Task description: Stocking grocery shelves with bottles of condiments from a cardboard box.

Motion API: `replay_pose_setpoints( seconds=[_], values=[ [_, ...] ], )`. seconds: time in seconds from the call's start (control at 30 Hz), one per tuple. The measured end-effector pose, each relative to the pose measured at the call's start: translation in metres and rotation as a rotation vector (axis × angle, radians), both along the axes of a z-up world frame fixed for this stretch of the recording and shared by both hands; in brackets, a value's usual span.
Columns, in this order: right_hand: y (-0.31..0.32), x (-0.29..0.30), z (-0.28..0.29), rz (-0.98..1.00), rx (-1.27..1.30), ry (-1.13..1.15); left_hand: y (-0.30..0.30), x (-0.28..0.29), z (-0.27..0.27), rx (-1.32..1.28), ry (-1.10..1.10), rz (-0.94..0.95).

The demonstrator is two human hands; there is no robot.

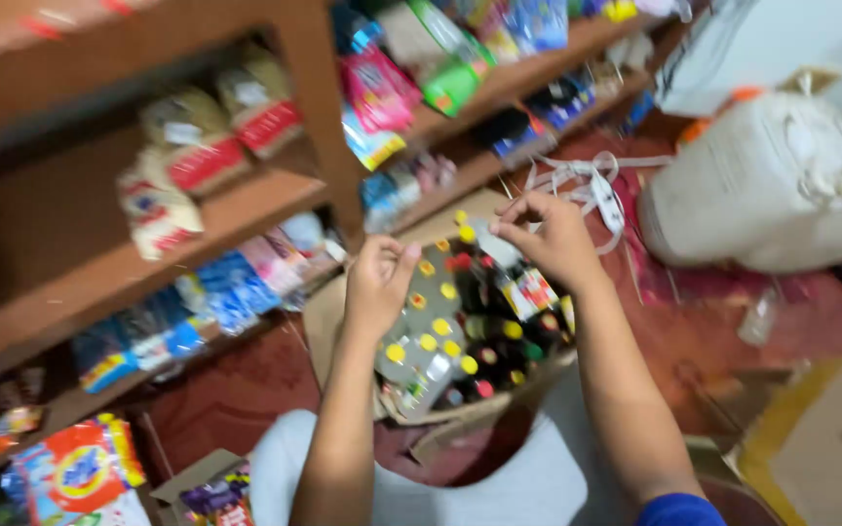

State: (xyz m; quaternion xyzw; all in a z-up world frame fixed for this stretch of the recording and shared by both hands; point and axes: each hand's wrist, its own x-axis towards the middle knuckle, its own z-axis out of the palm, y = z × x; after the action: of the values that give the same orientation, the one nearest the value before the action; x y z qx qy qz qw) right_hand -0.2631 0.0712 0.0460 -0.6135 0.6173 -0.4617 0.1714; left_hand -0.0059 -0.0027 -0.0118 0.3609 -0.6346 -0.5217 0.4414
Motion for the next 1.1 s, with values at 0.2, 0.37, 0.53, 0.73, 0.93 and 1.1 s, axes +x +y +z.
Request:
replay_pose_setpoints(
  seconds=[0.2,0.37,0.53,0.73,0.93,1.1],
  values=[
    [0.039,-0.047,-0.083,-0.203,0.34,-0.037,0.027,-0.037,-0.033,0.061,-0.469,-0.366],
    [0.047,-0.061,-0.134,-0.138,0.353,-0.144,0.05,-0.051,-0.093,-0.134,-0.448,-0.344],
    [0.031,-0.048,-0.142,0.052,0.51,0.065,0.056,-0.055,-0.104,-0.141,-0.878,-0.47],
    [0.024,-0.042,-0.185,0.335,0.563,0.09,0.068,-0.06,-0.137,-0.165,-1.229,-0.433],
    [0.028,-0.027,-0.175,0.512,0.722,-0.081,0.064,-0.047,-0.122,-0.089,-1.156,-0.64],
    [0.038,-0.006,-0.143,0.716,0.833,-0.102,0.048,-0.054,-0.08,-0.02,-0.876,-0.485]
  ],
)
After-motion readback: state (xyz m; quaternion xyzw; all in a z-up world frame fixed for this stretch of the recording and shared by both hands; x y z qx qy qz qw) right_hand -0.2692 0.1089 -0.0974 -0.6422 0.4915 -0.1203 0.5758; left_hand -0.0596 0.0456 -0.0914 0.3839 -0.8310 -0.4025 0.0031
